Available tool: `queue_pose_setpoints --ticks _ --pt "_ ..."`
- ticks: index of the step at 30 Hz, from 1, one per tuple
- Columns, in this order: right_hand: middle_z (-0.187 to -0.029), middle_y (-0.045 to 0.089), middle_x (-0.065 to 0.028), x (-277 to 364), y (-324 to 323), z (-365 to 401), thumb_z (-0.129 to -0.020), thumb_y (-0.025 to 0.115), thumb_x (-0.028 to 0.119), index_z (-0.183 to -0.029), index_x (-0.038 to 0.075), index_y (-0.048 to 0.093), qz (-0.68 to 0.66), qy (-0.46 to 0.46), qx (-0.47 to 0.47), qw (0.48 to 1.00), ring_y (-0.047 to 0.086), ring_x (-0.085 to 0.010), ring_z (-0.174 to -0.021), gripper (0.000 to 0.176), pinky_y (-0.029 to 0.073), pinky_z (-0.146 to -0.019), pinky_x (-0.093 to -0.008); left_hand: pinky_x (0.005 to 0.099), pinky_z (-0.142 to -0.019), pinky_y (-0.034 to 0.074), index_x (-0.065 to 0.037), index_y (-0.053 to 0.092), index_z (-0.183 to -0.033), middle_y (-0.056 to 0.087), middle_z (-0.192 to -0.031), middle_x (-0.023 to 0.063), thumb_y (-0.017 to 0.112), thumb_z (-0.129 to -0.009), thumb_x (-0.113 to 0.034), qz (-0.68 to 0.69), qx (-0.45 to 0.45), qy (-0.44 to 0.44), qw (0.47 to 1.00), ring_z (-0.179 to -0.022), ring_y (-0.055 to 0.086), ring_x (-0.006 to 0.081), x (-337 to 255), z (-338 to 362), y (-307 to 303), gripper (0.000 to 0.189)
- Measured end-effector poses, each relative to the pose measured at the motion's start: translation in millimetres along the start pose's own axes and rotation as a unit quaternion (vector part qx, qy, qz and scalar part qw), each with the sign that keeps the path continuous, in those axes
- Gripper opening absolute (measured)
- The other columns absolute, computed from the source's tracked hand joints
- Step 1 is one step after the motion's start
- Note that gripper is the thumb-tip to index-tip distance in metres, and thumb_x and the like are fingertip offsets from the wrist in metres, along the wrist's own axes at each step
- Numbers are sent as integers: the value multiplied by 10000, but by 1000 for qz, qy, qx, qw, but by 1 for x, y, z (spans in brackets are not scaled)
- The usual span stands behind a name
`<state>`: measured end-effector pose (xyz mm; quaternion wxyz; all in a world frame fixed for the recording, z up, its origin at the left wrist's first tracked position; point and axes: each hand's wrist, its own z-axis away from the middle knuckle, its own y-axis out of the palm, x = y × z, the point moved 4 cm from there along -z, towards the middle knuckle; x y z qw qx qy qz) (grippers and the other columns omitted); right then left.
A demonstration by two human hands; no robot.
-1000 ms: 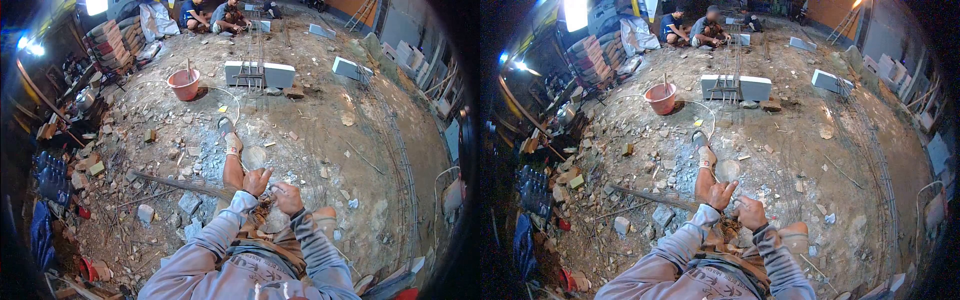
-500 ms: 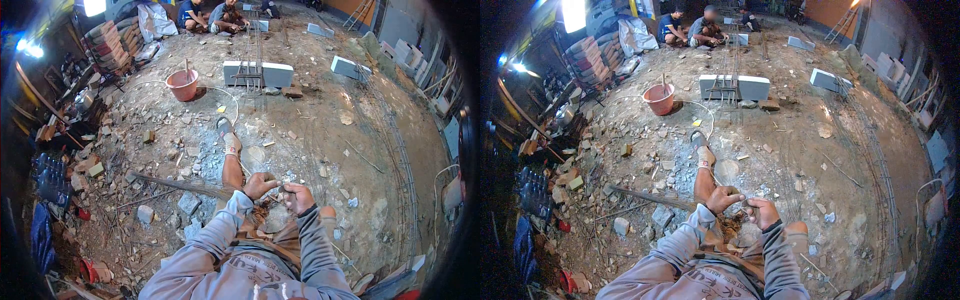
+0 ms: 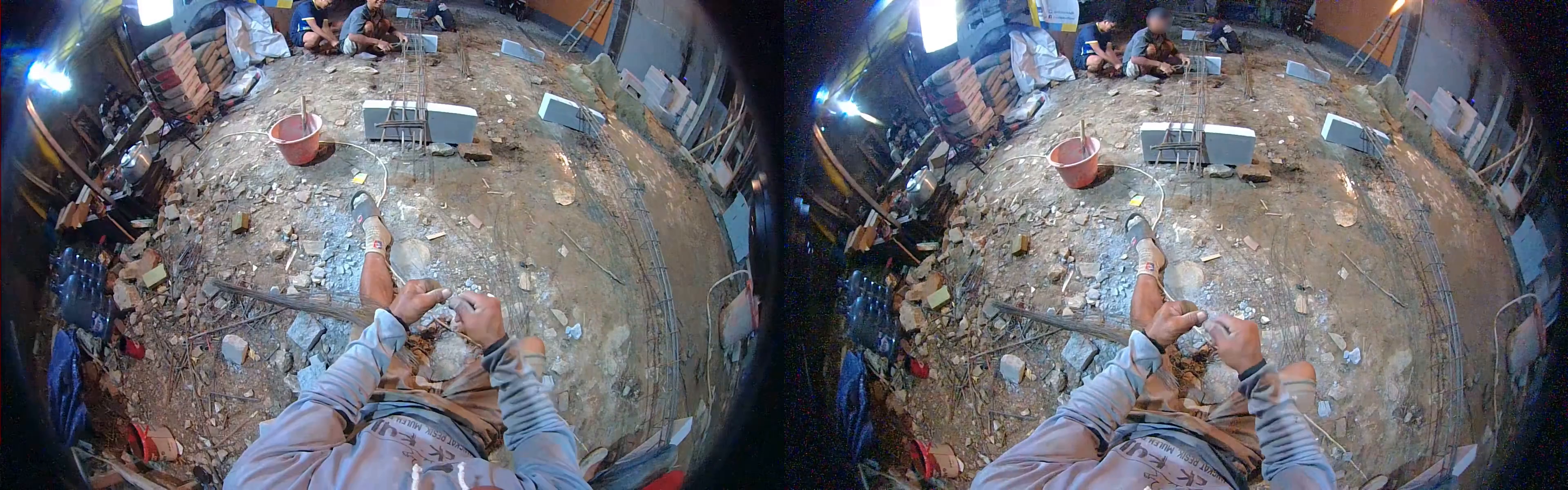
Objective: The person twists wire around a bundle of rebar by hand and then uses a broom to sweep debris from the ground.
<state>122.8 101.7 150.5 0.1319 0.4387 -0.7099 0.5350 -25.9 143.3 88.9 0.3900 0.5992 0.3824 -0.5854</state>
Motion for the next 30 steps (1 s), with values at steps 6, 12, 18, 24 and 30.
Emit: queue_pose_setpoints --ticks 6,12,18,24,30 --pt "-609 551 -54 -38 43 29 -842 550 221 -745 38 567 -605 493 -20 624 466 -114 -408 208 324 -321 -256 282 -566 391 30 628 -808 566 -665 6 615 -835 -290 -69 -22 6 997 -628 477 85 -5 4 3 322" --pt "-765 574 -140 -4 8 18 -806 583 181 -1034 31 562 5 161 -90 983 600 -294 -720 274 472 -620 -388 284 -578 413 33 633 -775 585 -669 28 611 -830 -318 -40 -31 -23 998 -630 495 93 -4 7 3 357" --pt "-758 589 -108 -3 9 16 -795 603 153 -932 45 583 181 10 -11 983 594 -263 -654 176 467 -558 -358 298 -576 421 36 629 -742 588 -666 44 616 -825 -342 -131 -50 6 990 -627 510 107 -7 1 -1 387" --pt "-664 611 -55 -24 23 18 -852 546 150 -849 16 593 -583 366 123 714 544 -117 -500 142 424 -473 -256 286 -528 366 12 603 -672 511 -574 18 608 -834 -324 -8 -25 7 1000 -557 448 97 -15 3 -1 373" --pt "-754 617 -138 0 2 5 -789 582 166 -888 21 597 -25 63 43 997 593 -268 -634 177 466 -541 -362 276 -489 294 -5 565 -618 408 -525 -29 609 -830 -361 -9 -20 11 1000 -515 366 81 -16 5 -7 416"
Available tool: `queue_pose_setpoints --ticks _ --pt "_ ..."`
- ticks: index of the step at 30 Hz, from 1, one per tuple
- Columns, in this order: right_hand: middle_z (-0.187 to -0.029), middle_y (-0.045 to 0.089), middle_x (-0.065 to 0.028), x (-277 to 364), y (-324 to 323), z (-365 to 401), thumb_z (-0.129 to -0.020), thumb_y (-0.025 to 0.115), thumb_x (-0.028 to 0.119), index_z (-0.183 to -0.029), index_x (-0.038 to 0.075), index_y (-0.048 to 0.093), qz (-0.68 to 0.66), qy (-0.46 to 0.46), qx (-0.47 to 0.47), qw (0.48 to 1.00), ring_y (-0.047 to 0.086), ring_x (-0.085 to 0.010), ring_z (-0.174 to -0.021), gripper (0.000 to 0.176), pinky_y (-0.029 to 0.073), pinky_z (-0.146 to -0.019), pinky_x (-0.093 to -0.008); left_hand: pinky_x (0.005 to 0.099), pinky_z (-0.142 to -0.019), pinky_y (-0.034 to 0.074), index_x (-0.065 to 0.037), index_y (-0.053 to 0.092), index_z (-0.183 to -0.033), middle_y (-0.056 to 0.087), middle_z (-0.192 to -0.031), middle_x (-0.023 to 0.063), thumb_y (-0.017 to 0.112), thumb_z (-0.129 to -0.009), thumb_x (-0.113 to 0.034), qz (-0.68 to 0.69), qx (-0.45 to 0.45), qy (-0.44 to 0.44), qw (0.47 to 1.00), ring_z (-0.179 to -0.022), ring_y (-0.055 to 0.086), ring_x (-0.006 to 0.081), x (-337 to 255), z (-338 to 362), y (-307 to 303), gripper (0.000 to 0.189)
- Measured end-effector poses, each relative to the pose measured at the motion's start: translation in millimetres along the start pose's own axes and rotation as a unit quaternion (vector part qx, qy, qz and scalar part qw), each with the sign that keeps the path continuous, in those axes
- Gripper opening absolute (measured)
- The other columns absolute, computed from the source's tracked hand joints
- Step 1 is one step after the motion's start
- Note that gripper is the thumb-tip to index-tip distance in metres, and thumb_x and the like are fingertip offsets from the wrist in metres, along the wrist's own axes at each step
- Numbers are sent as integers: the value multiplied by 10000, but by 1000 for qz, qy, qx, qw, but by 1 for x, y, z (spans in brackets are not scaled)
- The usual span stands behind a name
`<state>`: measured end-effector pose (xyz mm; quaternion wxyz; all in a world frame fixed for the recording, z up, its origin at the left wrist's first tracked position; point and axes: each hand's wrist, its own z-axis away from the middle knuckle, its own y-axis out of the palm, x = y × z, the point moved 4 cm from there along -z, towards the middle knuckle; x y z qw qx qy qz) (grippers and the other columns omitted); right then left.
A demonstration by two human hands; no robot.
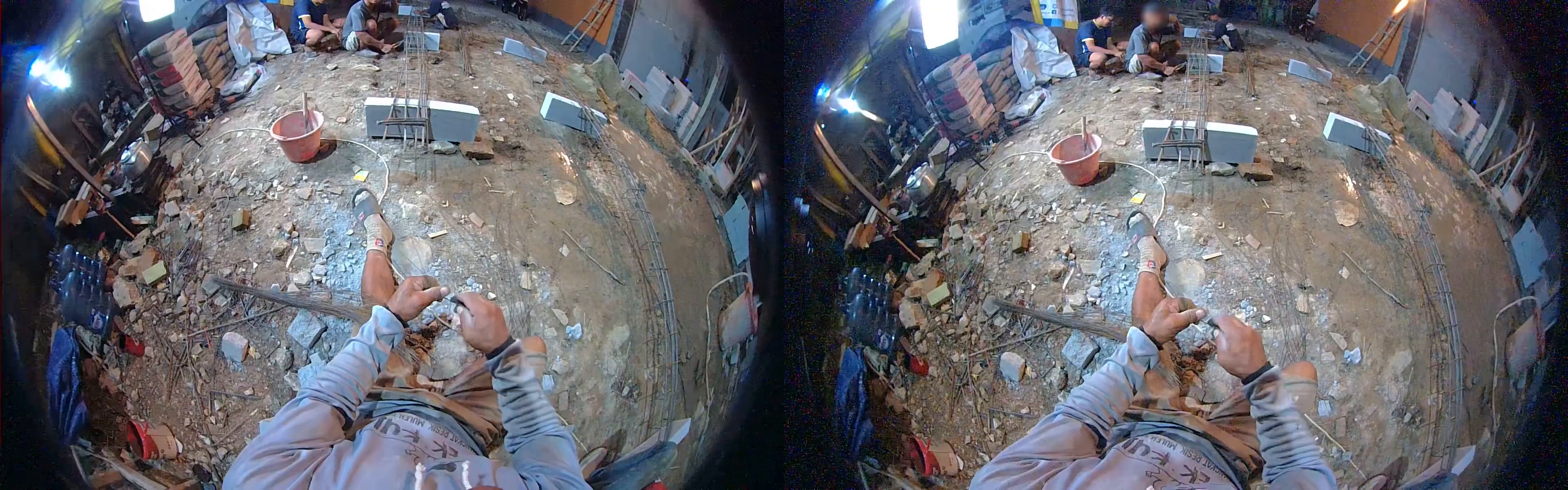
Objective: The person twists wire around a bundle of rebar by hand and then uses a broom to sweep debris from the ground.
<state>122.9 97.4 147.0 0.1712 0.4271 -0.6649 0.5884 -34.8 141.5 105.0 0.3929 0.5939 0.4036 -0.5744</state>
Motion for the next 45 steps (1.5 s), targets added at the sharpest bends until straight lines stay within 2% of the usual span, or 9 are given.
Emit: queue_pose_setpoints --ticks 7,9,13,18,30,32,36,39,45 --pt "-691 581 -125 12 0 -4 -786 570 137 -855 27 595 72 -105 -39 991 578 -283 -594 132 458 -517 -383 277 -492 305 12 595 -669 446 -543 -12 589 -834 -353 -11 -10 -11 1000 -528 389 85 -4 0 3 401" --pt "-632 558 -82 -18 15 1 -836 532 137 -844 14 590 -344 258 38 902 557 -216 -497 136 436 -463 -334 278 -496 312 17 607 -690 461 -549 -7 590 -831 -348 -11 -9 -8 1000 -534 400 87 0 -1 3 392" --pt "-637 567 -64 -21 26 7 -866 502 148 -879 -1 587 -584 385 -14 715 552 -164 -474 172 420 -443 -285 281 -510 330 23 623 -724 495 -573 4 597 -826 -349 -12 -14 24 1000 -552 427 96 10 -6 2 387" --pt "-662 581 -150 16 5 0 -813 552 98 -1072 8 504 -5 137 -133 982 589 -291 -560 278 453 -521 -380 287 -519 341 22 626 -722 507 -589 0 606 -828 -334 -28 -23 -10 999 -570 442 96 9 -4 -1 372" --pt "-641 549 -83 -11 1 -10 -834 538 162 -855 39 566 219 4 7 976 546 -254 -515 129 433 -469 -357 264 -485 335 -1 611 -674 528 -594 -2 615 -834 -323 -62 -57 49 995 -530 435 79 11 -6 -1 360" --pt "-553 496 -12 -15 3 -5 -873 534 219 -807 36 570 -384 309 214 843 471 -124 -441 198 390 -402 -269 252 -480 320 -16 606 -679 486 -572 -20 605 -844 -323 2 1 21 1000 -522 408 69 -2 1 1 349" --pt "-606 526 3 -2 8 0 -897 510 205 -820 18 576 -516 284 132 798 442 -56 -449 212 364 -389 -204 236 -460 273 -22 606 -713 438 -555 -47 601 -851 -321 42 17 1 999 -511 372 53 -12 -6 -2 330" --pt "-665 588 -77 0 -1 -7 -831 535 129 -858 7 582 -164 111 57 979 546 -200 -518 134 447 -471 -300 249 -478 291 -15 607 -719 441 -558 -41 596 -845 -344 28 15 -18 999 -525 379 65 -7 -6 -11 352" --pt "-814 560 -125 39 -15 -3 -695 555 65 -964 19 557 218 -123 48 967 582 -297 -710 273 479 -593 -393 274 -510 335 -2 610 -707 500 -574 -5 601 -826 -383 -3 -12 -29 1000 -554 433 95 4 -3 -13 400"
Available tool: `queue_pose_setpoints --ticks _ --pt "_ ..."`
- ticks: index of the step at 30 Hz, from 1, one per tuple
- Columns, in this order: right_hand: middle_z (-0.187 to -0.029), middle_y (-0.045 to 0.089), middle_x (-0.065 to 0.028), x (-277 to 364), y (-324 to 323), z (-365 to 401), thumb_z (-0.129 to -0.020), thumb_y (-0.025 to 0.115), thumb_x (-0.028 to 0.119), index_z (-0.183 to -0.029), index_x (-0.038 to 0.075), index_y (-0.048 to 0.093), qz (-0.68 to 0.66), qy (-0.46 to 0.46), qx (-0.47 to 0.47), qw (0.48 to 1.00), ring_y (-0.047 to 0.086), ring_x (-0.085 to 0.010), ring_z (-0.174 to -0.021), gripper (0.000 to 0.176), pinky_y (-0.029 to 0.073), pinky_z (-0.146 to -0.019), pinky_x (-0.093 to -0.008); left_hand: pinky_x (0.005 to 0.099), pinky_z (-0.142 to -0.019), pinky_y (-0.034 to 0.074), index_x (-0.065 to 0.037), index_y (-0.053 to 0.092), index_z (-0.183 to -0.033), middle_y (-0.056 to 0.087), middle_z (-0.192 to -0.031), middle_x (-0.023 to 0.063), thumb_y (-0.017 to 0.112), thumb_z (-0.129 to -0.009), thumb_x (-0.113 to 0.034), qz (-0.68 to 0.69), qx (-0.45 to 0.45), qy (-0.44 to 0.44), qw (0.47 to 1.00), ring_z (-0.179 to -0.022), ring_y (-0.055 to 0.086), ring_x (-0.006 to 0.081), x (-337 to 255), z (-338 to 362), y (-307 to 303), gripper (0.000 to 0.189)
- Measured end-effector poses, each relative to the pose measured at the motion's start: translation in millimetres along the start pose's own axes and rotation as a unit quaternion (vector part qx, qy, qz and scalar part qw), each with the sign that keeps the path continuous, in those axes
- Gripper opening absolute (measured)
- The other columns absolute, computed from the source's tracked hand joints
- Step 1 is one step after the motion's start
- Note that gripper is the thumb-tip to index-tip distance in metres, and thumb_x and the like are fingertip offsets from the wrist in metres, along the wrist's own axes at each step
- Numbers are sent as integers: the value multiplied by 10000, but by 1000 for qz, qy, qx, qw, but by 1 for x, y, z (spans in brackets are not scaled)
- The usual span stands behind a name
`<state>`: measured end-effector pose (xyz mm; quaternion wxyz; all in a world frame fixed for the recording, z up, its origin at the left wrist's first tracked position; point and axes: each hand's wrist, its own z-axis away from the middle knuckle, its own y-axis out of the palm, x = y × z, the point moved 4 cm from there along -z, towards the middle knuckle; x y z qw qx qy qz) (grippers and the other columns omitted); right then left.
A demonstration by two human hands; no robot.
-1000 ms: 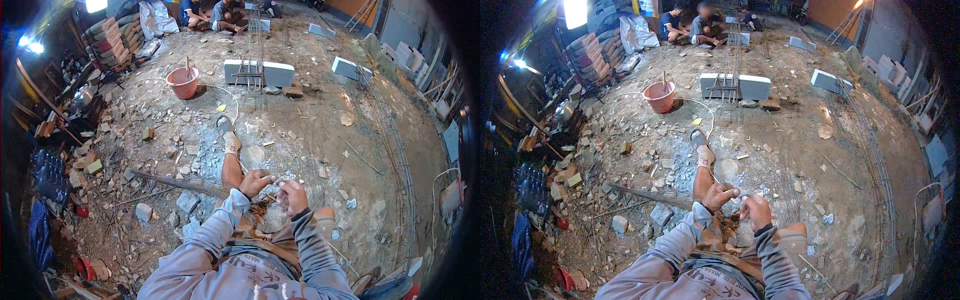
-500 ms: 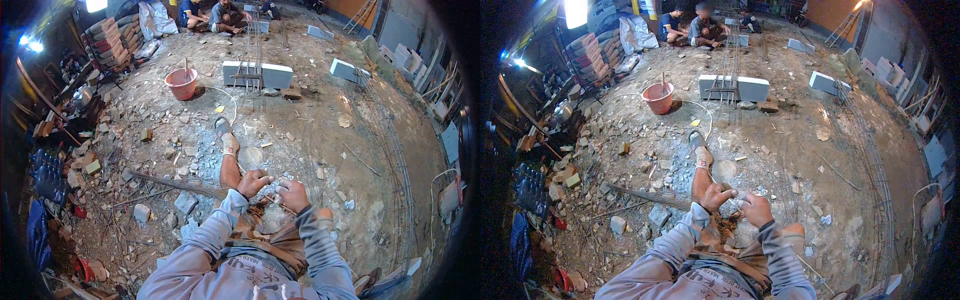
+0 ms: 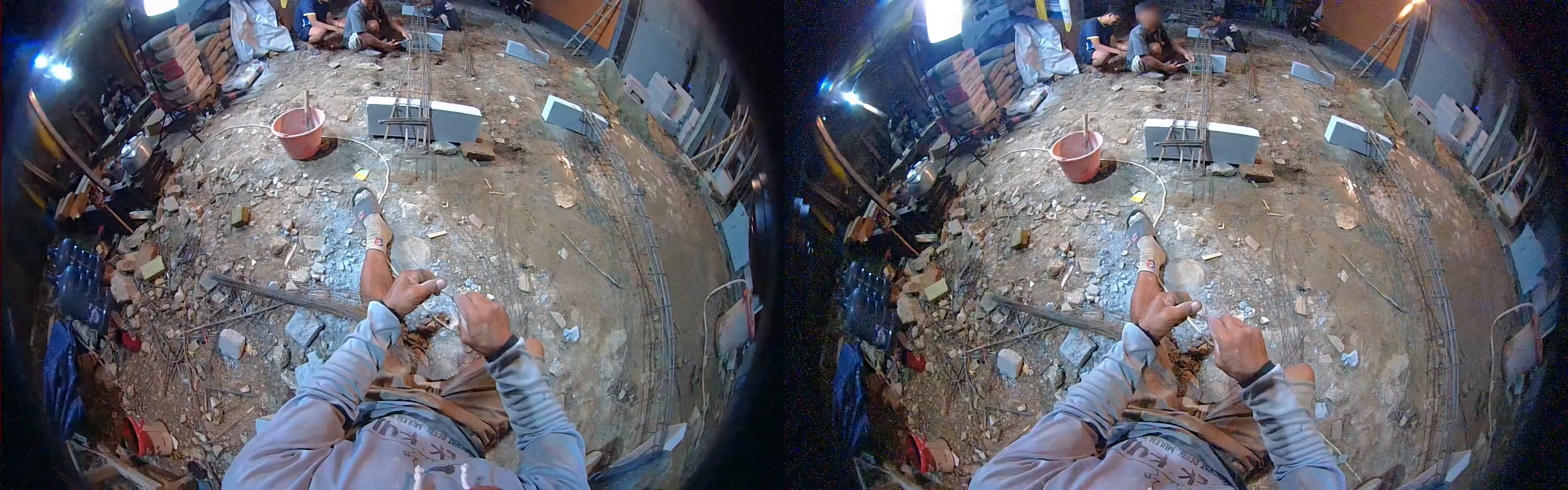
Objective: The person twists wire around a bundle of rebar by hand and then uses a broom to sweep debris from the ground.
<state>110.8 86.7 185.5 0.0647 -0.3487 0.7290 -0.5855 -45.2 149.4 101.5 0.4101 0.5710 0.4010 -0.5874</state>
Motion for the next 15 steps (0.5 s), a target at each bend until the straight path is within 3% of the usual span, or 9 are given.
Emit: queue_pose_setpoints --ticks 6,9,10,11,12,13,14,15 --pt "-756 533 -120 2 2 -2 -684 565 77 -944 27 550 32 -19 8 999 578 -292 -687 266 471 -560 -391 271 -499 326 2 607 -675 499 -570 -2 618 -816 -382 9 -29 -13 999 -542 427 95 -8 3 0 408" --pt "-690 537 -110 -4 13 0 -727 555 93 -906 24 560 -6 -29 -63 998 567 -261 -577 192 460 -508 -378 246 -432 245 -23 583 -650 419 -517 -44 631 -828 -350 39 -23 -12 999 -470 344 58 -10 6 0 375" --pt "-672 540 -109 -16 23 0 -752 548 107 -890 23 563 -197 103 -20 975 550 -239 -531 162 452 -490 -366 246 -433 247 -23 588 -655 422 -517 -43 634 -825 -348 39 -13 -2 999 -469 346 57 -8 5 0 369" --pt "-654 543 -108 -27 32 4 -776 541 121 -873 23 566 -369 243 -28 897 533 -217 -485 140 444 -471 -354 246 -433 248 -23 593 -660 426 -517 -42 637 -822 -345 40 -3 10 999 -468 348 56 -10 5 2 363" --pt "-674 547 -110 -35 43 9 -778 540 117 -880 24 566 -558 363 -10 746 539 -221 -510 140 448 -489 -355 246 -433 248 -23 593 -660 426 -517 -42 637 -822 -345 40 -3 10 999 -468 348 56 -11 4 4 363" --pt "-694 552 -113 -39 47 12 -780 540 112 -887 25 567 -657 407 -13 634 545 -225 -534 141 452 -507 -356 246 -434 247 -25 594 -660 426 -517 -44 640 -820 -343 54 -6 11 998 -468 347 54 -12 3 8 359" --pt "-715 557 -116 -41 52 15 -782 539 108 -894 26 568 -700 425 -18 574 551 -229 -559 142 456 -525 -356 245 -435 246 -27 595 -660 426 -516 -45 643 -817 -342 68 -10 11 998 -468 347 52 -14 3 9 355" --pt "-735 561 -118 -42 55 17 -784 539 103 -901 27 569 -707 434 -22 557 556 -233 -583 143 460 -543 -357 245 -435 246 -27 595 -660 426 -516 -45 643 -817 -342 69 -12 11 997 -468 347 52 -12 4 8 355"
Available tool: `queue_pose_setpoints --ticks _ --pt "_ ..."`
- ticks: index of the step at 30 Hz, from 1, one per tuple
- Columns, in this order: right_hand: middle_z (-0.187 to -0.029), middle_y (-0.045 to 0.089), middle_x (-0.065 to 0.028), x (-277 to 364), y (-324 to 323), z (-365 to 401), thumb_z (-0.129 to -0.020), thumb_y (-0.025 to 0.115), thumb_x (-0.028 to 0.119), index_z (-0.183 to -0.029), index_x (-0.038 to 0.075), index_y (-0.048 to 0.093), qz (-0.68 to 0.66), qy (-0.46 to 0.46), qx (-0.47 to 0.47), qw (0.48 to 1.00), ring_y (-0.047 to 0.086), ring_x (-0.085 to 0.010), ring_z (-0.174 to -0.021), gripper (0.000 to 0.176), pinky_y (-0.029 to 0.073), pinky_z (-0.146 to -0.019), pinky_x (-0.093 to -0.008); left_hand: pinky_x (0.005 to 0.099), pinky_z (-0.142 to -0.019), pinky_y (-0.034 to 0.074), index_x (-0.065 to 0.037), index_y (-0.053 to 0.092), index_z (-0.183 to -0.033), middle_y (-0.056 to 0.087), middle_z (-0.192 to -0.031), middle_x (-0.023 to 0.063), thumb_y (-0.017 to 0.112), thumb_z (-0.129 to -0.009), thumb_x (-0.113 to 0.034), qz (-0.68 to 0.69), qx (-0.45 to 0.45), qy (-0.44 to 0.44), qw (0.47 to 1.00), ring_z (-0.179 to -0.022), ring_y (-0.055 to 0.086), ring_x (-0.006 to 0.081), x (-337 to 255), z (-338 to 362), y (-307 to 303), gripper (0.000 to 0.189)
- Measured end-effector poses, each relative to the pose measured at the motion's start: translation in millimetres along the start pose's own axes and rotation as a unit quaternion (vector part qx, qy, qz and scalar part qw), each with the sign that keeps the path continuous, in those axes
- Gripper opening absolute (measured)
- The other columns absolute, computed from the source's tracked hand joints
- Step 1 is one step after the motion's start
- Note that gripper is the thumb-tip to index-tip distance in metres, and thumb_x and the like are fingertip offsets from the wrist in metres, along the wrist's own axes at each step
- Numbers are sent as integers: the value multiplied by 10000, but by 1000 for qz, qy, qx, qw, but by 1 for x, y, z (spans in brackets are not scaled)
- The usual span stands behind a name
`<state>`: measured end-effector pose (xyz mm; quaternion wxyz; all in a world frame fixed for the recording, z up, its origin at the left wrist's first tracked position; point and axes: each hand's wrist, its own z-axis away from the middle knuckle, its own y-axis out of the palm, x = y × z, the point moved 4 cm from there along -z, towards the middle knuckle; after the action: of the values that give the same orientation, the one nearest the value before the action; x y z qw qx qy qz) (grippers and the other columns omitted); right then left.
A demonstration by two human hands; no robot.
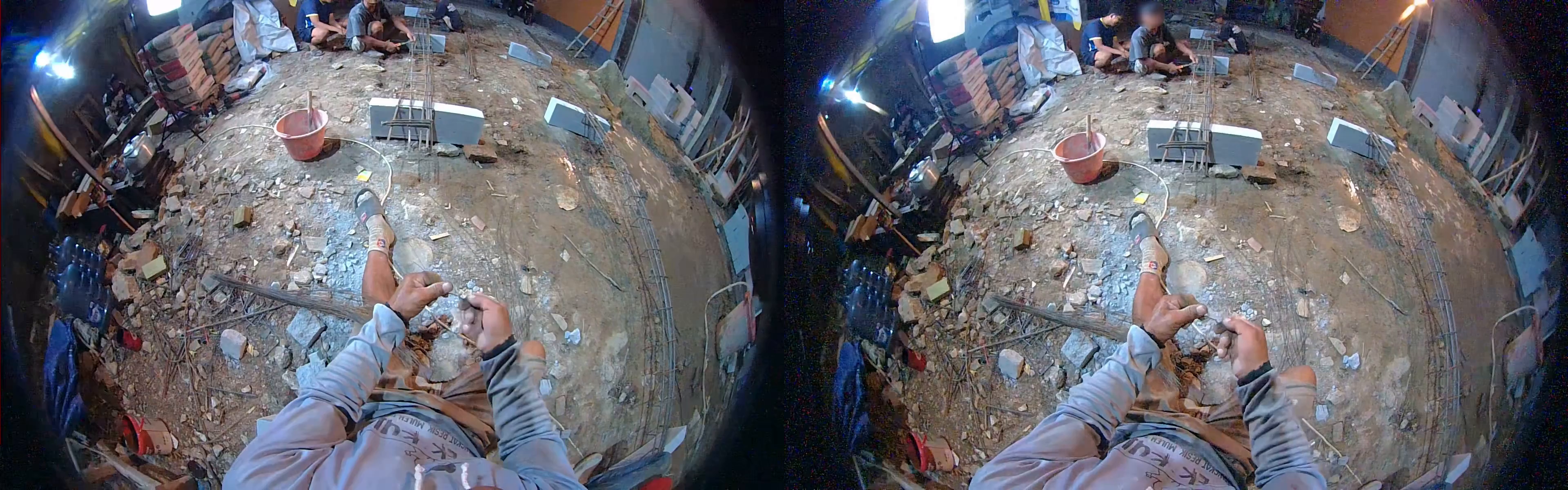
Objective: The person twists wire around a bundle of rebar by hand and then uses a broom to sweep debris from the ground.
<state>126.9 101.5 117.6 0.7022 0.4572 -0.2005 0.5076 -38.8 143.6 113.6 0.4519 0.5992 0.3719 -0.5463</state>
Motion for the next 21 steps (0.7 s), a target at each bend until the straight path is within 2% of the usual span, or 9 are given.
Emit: queue_pose_setpoints --ticks 2,3,5,8,9,11,14,20,21 --pt "-776 571 -123 2 0 1 -788 538 95 -914 29 570 115 -51 -33 992 568 -241 -632 146 467 -578 -358 272 -512 338 16 615 -698 495 -572 6 617 -823 -369 -67 17 12 998 -549 428 93 2 -2 -4 405" --pt "-796 575 -126 8 4 5 -790 538 90 -921 30 571 275 -161 -73 945 574 -245 -657 148 471 -596 -359 272 -512 338 16 615 -698 495 -572 6 617 -823 -369 -67 18 9 998 -549 428 93 4 -2 -5 405" --pt "-837 585 -131 23 24 25 -794 537 81 -935 32 572 564 -433 -192 676 586 -253 -706 153 479 -632 -360 279 -525 356 23 620 -720 510 -584 12 617 -823 -361 -82 4 -16 997 -568 447 96 5 -2 -7 397" --pt "-866 591 -142 30 51 43 -762 583 97 -965 22 574 635 -502 -132 573 576 -332 -817 216 464 -747 -402 287 -519 361 26 624 -717 521 -581 21 618 -820 -366 -109 -35 -32 993 -567 457 96 -1 -1 -3 405" --pt "-861 597 -135 30 52 41 -735 600 81 -977 33 583 650 -518 -115 544 588 -307 -792 248 478 -704 -392 287 -519 361 26 624 -717 521 -581 21 618 -820 -366 -108 -36 -32 993 -567 457 96 0 -2 -1 405" --pt "-873 597 -134 29 43 27 -719 577 54 -972 36 574 656 -521 -100 537 596 -296 -782 254 487 -676 -379 264 -442 280 8 625 -669 461 -526 -28 618 -829 -358 -86 -68 3 994 -490 386 71 0 -7 2 399" --pt "-863 602 -118 32 37 20 -682 548 19 -945 35 569 677 -512 -77 523 612 -279 -697 264 503 -588 -362 269 -458 302 20 624 -679 474 -532 -16 601 -838 -369 -128 -55 -14 990 -508 403 75 0 -9 1 421" --pt "-665 590 -94 38 26 15 -728 535 21 -898 12 578 643 -498 -73 577 597 -244 -548 175 480 -490 -347 269 -465 321 31 620 -706 494 -542 0 586 -848 -357 -109 -69 29 991 -510 419 87 14 -15 10 415" --pt "-624 580 -78 35 15 9 -742 539 33 -863 2 587 543 -342 -56 764 577 -201 -510 134 457 -457 -326 270 -460 325 33 617 -709 495 -542 2 582 -849 -352 -107 -75 55 990 -500 419 89 15 -16 12 412"
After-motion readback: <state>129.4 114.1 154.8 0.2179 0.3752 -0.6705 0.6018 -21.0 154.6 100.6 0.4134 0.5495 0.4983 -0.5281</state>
